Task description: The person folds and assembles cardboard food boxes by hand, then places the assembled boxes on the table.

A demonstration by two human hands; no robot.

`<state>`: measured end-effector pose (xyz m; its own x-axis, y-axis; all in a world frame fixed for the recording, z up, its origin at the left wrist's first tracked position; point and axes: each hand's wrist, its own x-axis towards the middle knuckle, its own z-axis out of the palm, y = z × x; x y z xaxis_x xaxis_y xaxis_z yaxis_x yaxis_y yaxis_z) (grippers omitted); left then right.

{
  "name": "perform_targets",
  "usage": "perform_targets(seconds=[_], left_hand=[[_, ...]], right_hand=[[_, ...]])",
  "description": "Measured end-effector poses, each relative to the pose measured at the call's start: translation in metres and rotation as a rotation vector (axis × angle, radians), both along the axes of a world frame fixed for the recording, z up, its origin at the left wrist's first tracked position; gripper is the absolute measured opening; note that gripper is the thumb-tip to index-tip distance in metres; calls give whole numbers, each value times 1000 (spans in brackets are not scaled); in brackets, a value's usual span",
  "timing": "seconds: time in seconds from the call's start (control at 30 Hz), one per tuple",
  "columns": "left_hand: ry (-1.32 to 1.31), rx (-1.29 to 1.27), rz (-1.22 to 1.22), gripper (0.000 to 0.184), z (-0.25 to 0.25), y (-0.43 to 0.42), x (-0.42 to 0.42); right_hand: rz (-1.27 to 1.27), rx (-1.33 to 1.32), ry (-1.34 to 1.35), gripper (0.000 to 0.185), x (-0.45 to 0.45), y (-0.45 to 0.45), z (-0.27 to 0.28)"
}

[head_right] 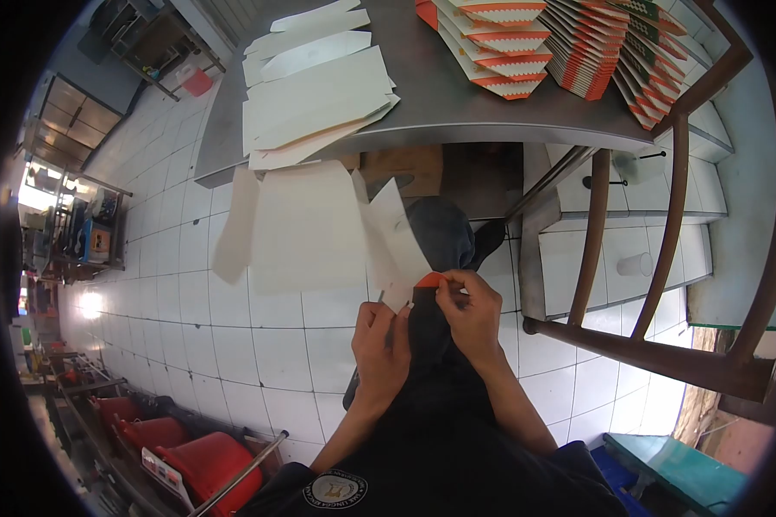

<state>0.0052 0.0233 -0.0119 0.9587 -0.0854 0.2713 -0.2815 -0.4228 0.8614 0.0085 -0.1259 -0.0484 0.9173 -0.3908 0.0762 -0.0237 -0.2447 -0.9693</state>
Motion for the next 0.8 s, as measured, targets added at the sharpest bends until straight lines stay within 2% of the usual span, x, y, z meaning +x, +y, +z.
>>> perform_targets(seconds=[0.13, 0.23, 0.33, 0.53, 0.63, 0.8], left_hand=[[-32, -33, -5, 24, -6, -5, 0], [-75, 3, 55, 16, -8, 0, 3], [-30, -10, 76, 13, -8, 1, 4], [41, -37, 55, 13, 3, 2, 3], [6, -46, 55, 14, -1, 3, 6], [43, -83, 21, 18, -2, 7, 3]], right_hand=[[-29, -2, 21, 12, 3, 7, 2], [89, 280, 190, 12, -1, 1, 10], [130, 341, 172, 7, -4, -3, 21], [284, 236, 153, 5, -1, -6, 35], [358, 313, 221, 6, -3, -2, 30], [315, 400, 274, 10, -16, 8, 25]])
